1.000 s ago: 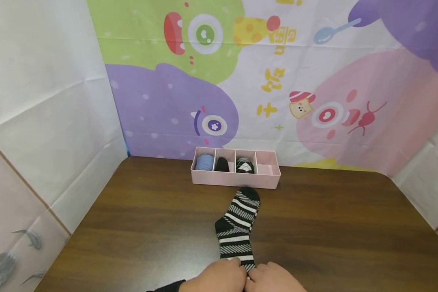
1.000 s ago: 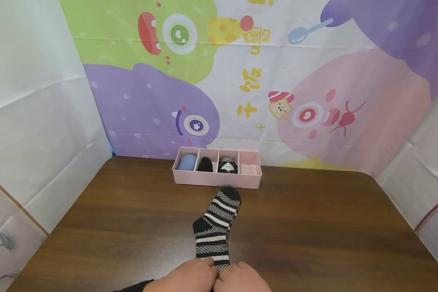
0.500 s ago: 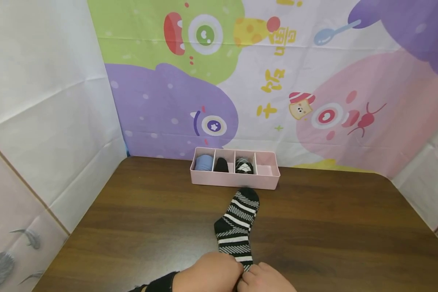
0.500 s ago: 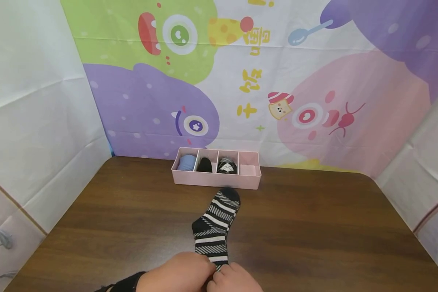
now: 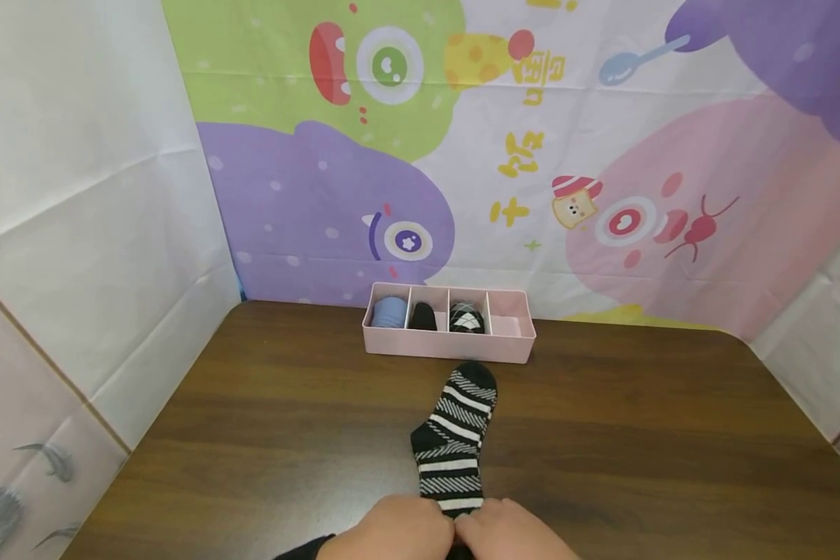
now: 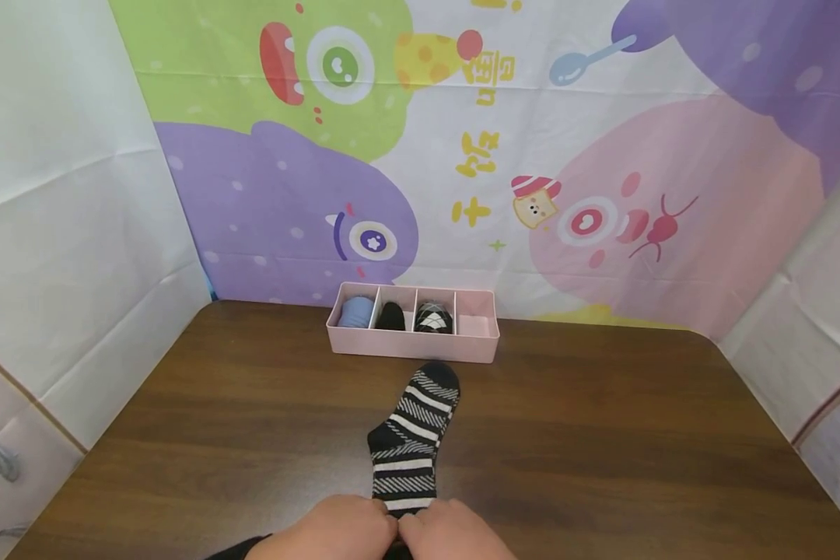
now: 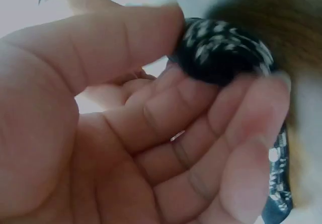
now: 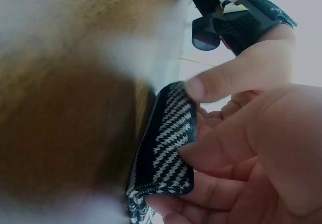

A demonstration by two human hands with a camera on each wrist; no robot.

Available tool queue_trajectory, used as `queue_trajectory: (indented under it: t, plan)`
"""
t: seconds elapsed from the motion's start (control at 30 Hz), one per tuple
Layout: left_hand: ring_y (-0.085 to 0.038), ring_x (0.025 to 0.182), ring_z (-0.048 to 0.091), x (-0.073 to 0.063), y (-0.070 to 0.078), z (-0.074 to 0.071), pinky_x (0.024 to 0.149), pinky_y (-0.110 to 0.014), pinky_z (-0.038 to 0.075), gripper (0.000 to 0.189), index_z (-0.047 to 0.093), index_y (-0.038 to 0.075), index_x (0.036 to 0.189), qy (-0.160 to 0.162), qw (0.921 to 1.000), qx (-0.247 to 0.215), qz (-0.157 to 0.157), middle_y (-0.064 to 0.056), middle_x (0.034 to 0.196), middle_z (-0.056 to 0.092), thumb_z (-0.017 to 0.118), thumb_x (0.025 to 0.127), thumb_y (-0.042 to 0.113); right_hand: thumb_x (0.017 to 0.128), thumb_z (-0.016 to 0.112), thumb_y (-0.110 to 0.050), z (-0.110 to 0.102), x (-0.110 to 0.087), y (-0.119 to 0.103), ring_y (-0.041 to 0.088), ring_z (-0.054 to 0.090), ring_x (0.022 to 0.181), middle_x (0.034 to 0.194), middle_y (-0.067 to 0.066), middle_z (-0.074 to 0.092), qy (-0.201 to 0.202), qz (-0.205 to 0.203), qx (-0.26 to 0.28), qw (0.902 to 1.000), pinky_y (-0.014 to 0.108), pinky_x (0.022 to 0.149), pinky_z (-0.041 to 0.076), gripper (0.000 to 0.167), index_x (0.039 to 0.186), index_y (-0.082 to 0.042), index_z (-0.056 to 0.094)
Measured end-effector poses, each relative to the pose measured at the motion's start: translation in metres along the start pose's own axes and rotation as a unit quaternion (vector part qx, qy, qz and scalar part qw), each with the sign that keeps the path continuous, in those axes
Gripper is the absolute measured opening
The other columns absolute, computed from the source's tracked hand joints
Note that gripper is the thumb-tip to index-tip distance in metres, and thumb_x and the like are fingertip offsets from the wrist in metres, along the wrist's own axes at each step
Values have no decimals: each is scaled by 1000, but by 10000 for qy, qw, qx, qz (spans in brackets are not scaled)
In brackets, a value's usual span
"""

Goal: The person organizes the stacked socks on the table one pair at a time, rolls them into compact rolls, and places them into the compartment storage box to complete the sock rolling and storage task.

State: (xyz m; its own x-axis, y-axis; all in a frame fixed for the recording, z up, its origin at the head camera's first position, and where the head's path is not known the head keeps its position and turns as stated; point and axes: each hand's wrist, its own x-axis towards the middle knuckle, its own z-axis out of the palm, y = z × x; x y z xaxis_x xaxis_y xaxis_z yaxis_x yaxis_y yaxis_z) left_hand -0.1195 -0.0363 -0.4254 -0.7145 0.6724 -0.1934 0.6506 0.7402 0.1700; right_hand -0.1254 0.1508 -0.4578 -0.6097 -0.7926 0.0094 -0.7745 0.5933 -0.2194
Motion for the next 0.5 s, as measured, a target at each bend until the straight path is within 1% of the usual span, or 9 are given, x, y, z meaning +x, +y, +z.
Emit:
queue_trajectory:
  t: [0.03,0.1,0.23,0.3,0.37,0.43,0.5]
  plan:
    - [-3,55,48,0,0,0,48,-24,45,21,68,18,67,-49,9999,-91,-41,11,65,57,75,86,22,88,75,-30,-1,0,0,2,55,72,77,-9,64,-11,135,171,9998,25,67,48,18,86,-16,63]
    - [-3,55,48,1,-1,0,49,-25,45,21,68,17,68,-127,9998,-102,-75,10,64,57,76,86,22,85,77,-25,-2,0,0,2,53,71,77,-11,62,26,331,413,9986,25,67,48,18,86,-17,60]
    - [-4,56,48,3,-3,1,48,-26,45,20,68,16,68,-149,9998,27,-90,9,65,56,76,85,22,79,79,-11,0,-4,2,1,47,69,75,-16,55,327,277,517,9977,21,64,43,25,84,-20,56]
    - [-5,56,47,4,-3,0,48,-26,45,21,68,15,67,-258,9995,-41,-179,9,64,55,75,86,20,80,79,-8,1,-5,4,0,44,71,77,-15,50,399,186,489,9978,19,63,42,26,84,-19,56]
    - [-6,55,46,4,-4,0,48,-26,44,22,67,14,66,-441,9980,-291,-343,8,63,54,75,86,19,82,79,-8,1,-6,5,0,42,73,80,-14,46,480,54,400,9980,17,65,41,24,86,-19,58]
    - [-7,54,46,4,-5,0,48,-27,44,24,66,13,64,-657,9952,-509,-523,7,62,53,74,86,19,84,78,-9,1,-6,7,0,41,75,83,-12,45,649,-257,193,9974,15,66,39,21,86,-18,60]
    - [-8,54,47,3,-6,0,49,-27,45,24,66,13,64,-751,9933,-589,-654,7,62,54,73,86,20,85,78,-11,1,-4,7,-1,40,75,84,-12,47,843,-548,23,9949,13,65,37,17,87,-19,63]
